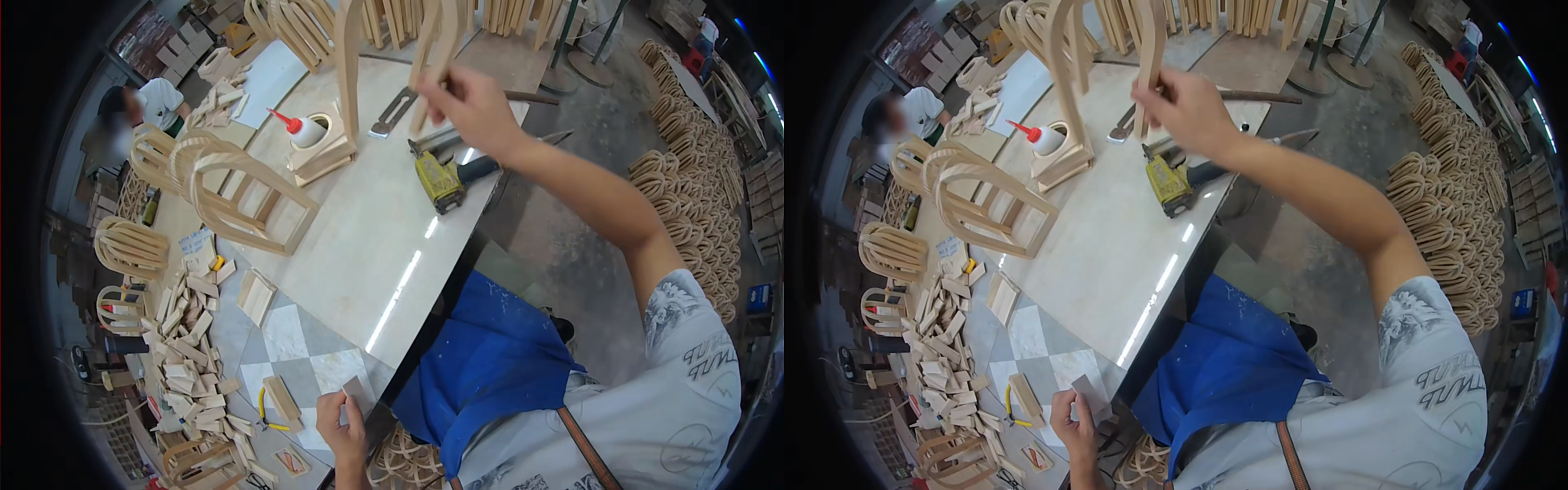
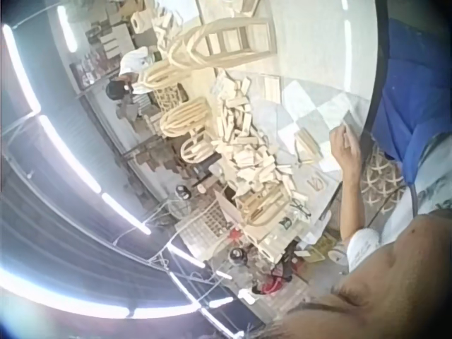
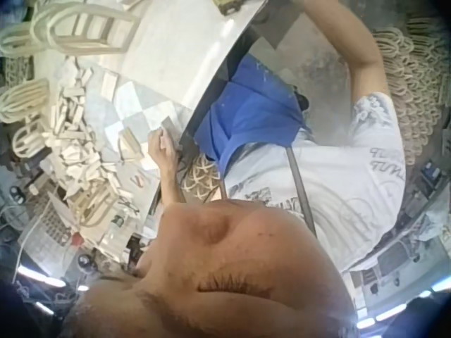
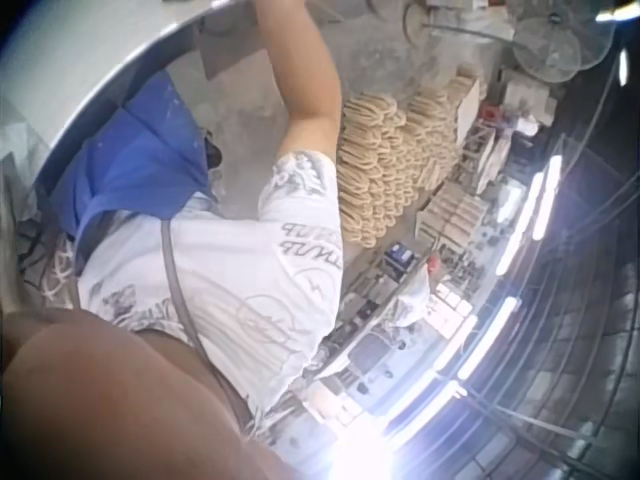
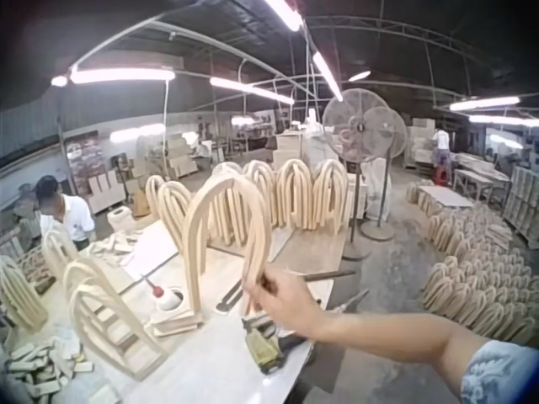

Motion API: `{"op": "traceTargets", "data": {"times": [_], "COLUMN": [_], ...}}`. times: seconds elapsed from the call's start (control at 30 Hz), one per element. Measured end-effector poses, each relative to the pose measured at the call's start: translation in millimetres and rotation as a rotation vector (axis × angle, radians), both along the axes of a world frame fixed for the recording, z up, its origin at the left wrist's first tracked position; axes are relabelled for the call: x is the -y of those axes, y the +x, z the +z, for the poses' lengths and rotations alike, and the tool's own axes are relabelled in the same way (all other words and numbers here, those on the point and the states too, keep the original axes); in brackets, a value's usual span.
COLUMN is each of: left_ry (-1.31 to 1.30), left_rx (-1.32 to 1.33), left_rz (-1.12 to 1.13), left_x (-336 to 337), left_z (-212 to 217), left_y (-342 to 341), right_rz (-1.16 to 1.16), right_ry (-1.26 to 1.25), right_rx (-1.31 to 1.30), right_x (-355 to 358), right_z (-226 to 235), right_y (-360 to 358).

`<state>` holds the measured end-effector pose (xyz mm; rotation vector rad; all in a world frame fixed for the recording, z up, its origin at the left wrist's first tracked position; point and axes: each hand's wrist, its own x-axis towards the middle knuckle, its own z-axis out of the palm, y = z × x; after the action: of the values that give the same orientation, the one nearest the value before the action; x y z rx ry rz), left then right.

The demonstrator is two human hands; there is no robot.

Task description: Assembling wooden chair backs using a pneumatic nail gun and wood pieces.

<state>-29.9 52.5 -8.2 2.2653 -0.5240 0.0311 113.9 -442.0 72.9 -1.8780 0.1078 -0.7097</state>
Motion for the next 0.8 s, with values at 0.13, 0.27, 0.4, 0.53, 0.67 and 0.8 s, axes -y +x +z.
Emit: {"op": "traceTargets", "data": {"times": [0.13,0.27,0.4,0.53,0.67,0.8], "left_ry": [-0.112,-0.122,-0.182,-0.17,-0.161,-0.13], "left_rx": [-0.126,-0.169,-0.053,-0.012,0.075,0.035], "left_rz": [0.026,-0.011,-0.034,0.053,0.103,0.065], "left_x": [23,55,80,93,96,109], "left_z": [2,0,-5,-13,-16,-14], "left_y": [-14,-12,-9,0,2,4], "right_rz": [0.192,0.284,0.321,0.36,0.336,0.395], "right_ry": [0.147,-0.04,0.033,0.099,0.132,0.129], "right_rx": [-0.194,-0.059,-0.14,-0.111,-0.14,-0.276], "right_x": [-74,-138,-180,-198,-186,-159], "right_z": [-17,-48,-63,-77,-62,-74], "right_y": [-85,-111,-110,-100,-121,-163]}}
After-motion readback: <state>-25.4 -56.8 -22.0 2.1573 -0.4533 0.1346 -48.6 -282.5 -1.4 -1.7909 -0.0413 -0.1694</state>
